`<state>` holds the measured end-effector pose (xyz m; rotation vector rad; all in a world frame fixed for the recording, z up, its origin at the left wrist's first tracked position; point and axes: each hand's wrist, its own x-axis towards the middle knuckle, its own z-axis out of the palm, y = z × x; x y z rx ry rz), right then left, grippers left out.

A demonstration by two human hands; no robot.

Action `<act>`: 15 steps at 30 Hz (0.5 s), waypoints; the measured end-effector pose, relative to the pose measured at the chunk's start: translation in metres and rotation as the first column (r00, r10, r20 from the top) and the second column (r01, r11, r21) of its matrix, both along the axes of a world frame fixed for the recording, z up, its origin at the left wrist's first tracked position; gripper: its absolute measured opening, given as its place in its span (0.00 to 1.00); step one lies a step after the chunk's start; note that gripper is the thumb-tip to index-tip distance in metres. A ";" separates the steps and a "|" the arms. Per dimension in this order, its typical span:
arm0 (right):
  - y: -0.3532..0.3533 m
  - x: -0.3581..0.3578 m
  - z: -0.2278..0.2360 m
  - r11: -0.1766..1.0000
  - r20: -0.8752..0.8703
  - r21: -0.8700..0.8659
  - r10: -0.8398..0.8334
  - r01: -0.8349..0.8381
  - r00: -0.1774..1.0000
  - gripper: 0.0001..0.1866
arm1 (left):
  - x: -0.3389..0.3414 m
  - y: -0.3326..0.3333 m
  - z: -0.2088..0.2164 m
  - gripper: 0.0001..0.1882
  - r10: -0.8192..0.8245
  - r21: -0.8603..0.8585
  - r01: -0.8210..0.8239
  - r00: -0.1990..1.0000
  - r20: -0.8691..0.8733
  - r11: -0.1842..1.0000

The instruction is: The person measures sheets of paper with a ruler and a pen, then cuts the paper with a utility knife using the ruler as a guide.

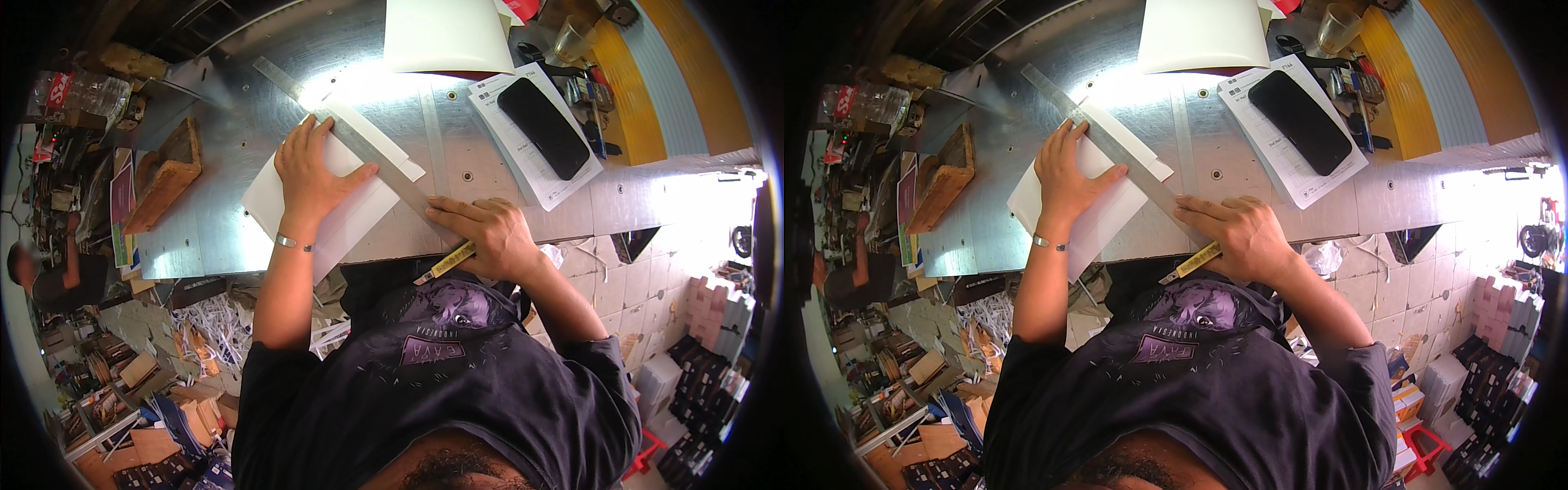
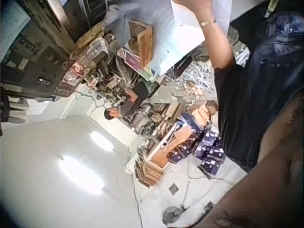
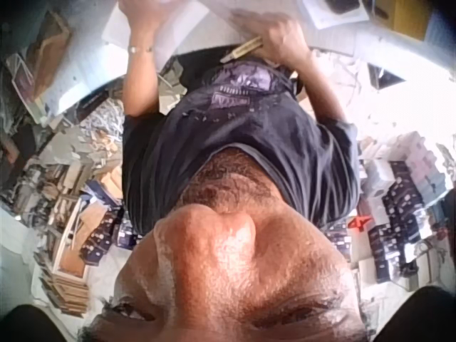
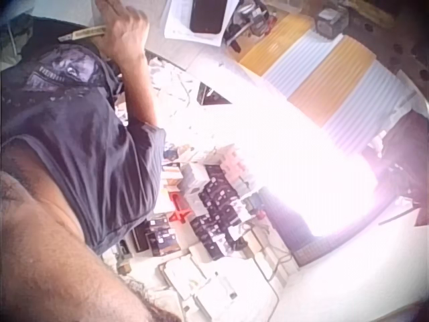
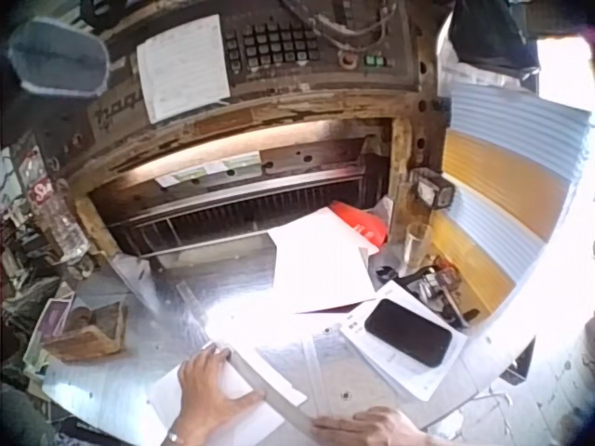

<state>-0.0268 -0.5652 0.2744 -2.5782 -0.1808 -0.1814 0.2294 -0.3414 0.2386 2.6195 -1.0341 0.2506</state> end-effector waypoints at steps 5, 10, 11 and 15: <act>0.000 0.000 0.000 1.000 -0.009 -0.004 0.003 -0.003 1.000 0.43 | 0.000 0.000 0.001 0.56 -0.001 -0.001 0.001 1.000 -0.007 1.000; 0.000 -0.001 0.002 1.000 -0.021 0.000 0.000 0.000 1.000 0.43 | 0.002 0.000 -0.002 0.58 -0.007 -0.011 0.006 1.000 -0.008 1.000; 0.000 -0.001 0.002 1.000 -0.025 0.001 0.000 0.000 1.000 0.43 | 0.002 0.000 -0.002 0.59 -0.010 -0.018 0.010 1.000 -0.010 1.000; 0.000 0.000 0.003 1.000 -0.031 0.003 0.001 -0.001 1.000 0.43 | 0.002 0.000 -0.002 0.59 -0.009 -0.021 0.009 1.000 -0.010 1.000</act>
